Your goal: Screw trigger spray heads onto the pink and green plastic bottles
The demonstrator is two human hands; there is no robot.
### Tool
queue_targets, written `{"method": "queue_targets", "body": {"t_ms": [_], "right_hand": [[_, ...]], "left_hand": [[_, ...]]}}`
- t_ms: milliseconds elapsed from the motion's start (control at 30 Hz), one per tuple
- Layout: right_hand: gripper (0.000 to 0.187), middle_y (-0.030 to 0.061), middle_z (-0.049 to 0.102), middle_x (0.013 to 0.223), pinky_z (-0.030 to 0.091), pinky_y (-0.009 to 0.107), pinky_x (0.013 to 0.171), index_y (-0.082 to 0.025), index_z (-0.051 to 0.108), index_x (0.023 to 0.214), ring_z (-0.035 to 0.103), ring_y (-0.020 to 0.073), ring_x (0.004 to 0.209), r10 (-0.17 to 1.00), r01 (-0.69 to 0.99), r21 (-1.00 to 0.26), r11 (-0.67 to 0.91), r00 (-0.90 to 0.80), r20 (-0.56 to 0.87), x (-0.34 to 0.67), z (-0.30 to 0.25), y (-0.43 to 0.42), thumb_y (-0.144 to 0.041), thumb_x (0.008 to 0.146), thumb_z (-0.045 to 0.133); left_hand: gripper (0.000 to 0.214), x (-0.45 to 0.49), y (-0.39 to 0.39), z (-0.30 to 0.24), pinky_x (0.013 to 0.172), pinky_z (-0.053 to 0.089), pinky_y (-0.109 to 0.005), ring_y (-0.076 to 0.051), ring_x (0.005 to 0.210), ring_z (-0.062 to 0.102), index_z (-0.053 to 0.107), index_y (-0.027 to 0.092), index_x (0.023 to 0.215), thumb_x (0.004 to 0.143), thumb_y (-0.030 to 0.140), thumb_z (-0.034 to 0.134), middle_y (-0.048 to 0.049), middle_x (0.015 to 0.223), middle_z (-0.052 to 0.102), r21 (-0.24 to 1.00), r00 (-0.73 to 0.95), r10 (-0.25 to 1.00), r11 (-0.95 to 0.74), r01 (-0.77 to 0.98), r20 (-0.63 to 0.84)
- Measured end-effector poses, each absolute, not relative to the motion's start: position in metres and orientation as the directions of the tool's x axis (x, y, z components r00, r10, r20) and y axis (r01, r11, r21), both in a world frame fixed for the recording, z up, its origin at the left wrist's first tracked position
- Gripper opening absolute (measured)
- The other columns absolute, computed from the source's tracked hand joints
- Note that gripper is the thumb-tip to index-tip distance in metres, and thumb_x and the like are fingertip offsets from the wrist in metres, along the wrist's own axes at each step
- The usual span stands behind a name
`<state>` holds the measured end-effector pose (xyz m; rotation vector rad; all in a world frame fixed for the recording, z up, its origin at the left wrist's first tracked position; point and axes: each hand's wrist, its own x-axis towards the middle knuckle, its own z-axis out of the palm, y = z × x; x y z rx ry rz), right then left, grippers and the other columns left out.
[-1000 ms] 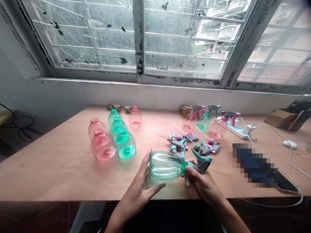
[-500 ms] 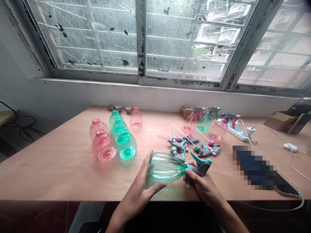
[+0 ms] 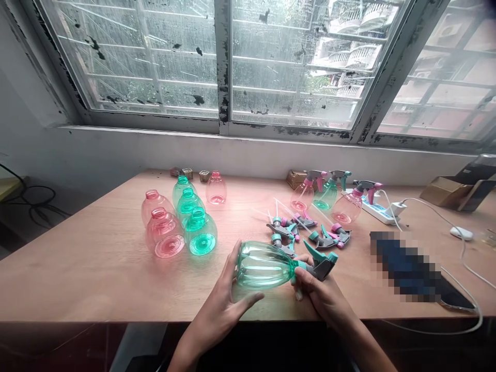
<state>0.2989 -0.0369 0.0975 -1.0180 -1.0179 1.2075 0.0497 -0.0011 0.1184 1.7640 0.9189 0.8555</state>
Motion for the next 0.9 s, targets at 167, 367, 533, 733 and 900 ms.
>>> {"method": "queue_targets", "body": {"t_ms": [167,367,533,733,900], "right_hand": [[0.034,-0.0003,0.067,0.069,0.039,0.029,0.058,-0.021,0.061,0.092,0.054,0.0146,0.054,0.995,-0.232,-0.97,0.073,0.08,0.055,0.2985,0.0982,-0.0372,-0.05,0.088,0.078],[0.032,-0.0007,0.066,0.068,0.039,0.03,0.06,-0.021,0.061,0.093,0.054,0.0151,0.054,0.995,-0.212,-0.974,0.081,0.067,0.068,0.2985,0.0983,-0.0376,-0.049,0.09,0.075],[0.03,-0.0011,0.065,0.068,0.038,0.03,0.061,-0.021,0.061,0.095,0.053,0.0146,0.055,0.995,-0.199,-0.976,0.089,0.054,0.08,0.2992,0.0979,-0.0378,-0.048,0.093,0.073],[0.029,-0.0015,0.064,0.067,0.037,0.03,0.06,-0.021,0.061,0.096,0.052,0.0148,0.055,0.996,-0.208,-0.975,0.079,0.045,0.071,0.2982,0.0991,-0.0381,-0.047,0.094,0.072],[0.03,-0.0015,0.064,0.068,0.037,0.03,0.06,-0.021,0.061,0.095,0.052,0.0154,0.055,0.997,-0.22,-0.973,0.071,0.047,0.063,0.2981,0.0987,-0.0376,-0.048,0.092,0.073]], "left_hand": [[0.096,0.0493,-0.0017,0.119,0.132,0.011,-0.047,-0.027,0.161,0.014,0.007,0.034,0.165,0.094,0.049,0.07,-0.0051,0.176,0.011,0.936,0.474,0.868,-0.276,0.218,0.145],[0.088,0.0509,-0.0014,0.1213,0.131,0.013,-0.05,-0.03,0.161,0.018,0.015,0.033,0.165,0.095,0.051,0.066,-0.0061,0.175,0.018,0.945,0.458,0.877,-0.258,0.2,0.143],[0.09,0.0508,-0.0012,0.1212,0.131,0.015,-0.048,-0.029,0.16,0.019,0.013,0.034,0.165,0.095,0.05,0.067,-0.0049,0.175,0.018,0.945,0.462,0.875,-0.26,0.196,0.145],[0.09,0.0507,-0.0013,0.121,0.131,0.016,-0.048,-0.03,0.16,0.018,0.014,0.035,0.165,0.095,0.05,0.068,-0.0043,0.175,0.019,0.944,0.452,0.881,-0.259,0.203,0.144],[0.087,0.051,-0.0016,0.1218,0.131,0.017,-0.049,-0.031,0.16,0.019,0.018,0.035,0.164,0.095,0.047,0.069,-0.0033,0.174,0.024,0.946,0.445,0.883,-0.258,0.196,0.149]]}}
